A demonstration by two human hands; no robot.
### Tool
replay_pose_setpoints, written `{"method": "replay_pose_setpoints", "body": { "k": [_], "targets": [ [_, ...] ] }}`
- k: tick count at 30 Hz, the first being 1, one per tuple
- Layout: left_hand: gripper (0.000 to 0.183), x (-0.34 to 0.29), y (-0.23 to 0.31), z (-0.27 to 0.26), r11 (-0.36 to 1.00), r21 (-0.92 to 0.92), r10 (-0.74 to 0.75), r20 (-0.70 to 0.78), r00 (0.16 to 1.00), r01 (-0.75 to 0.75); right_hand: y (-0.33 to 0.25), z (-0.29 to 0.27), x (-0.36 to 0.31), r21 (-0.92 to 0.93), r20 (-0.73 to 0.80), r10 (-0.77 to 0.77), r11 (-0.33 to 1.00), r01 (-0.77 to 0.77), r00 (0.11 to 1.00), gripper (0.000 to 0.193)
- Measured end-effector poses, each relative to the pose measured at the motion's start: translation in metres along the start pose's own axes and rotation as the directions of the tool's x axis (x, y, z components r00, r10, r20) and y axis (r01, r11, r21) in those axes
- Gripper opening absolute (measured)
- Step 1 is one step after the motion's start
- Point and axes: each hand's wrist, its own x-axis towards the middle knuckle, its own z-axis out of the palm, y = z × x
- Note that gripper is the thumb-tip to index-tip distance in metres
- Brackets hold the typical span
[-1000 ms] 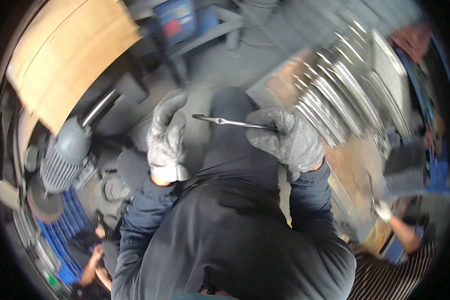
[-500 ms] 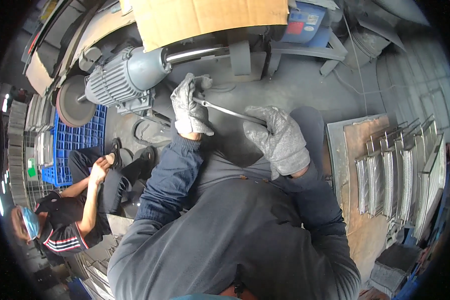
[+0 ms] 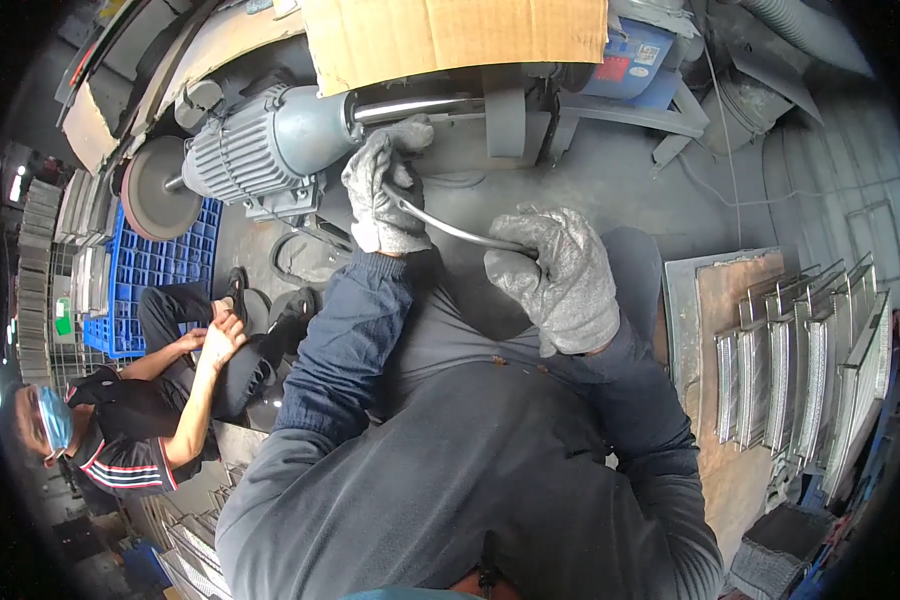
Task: Polishing small metal components using a bench grinder with a buffing wheel on a fabrication floor.
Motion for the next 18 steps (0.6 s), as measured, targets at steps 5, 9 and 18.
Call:
{"method": "replay_pose_setpoints", "body": {
  "k": [5,9,18],
  "targets": [
    [0.029,-0.027,-0.104,0.024,0.980,0.142,0.186,-0.370,0.910,-0.142,0.016,0.009,0.000,0.014,0.009,0.012,1.000,-0.012,1.000,0.029],
    [0.043,-0.034,-0.105,0.048,0.709,-0.455,-0.577,0.066,0.814,0.539,0.042,0.011,-0.001,0.020,0.017,0.256,0.966,-0.256,0.967,0.024],
    [0.026,-0.076,-0.211,0.139,-0.046,-0.633,-0.973,0.203,0.108,0.773,0.094,0.039,0.015,-0.193,0.054,0.532,0.836,-0.514,0.845,0.031]
  ]
}}
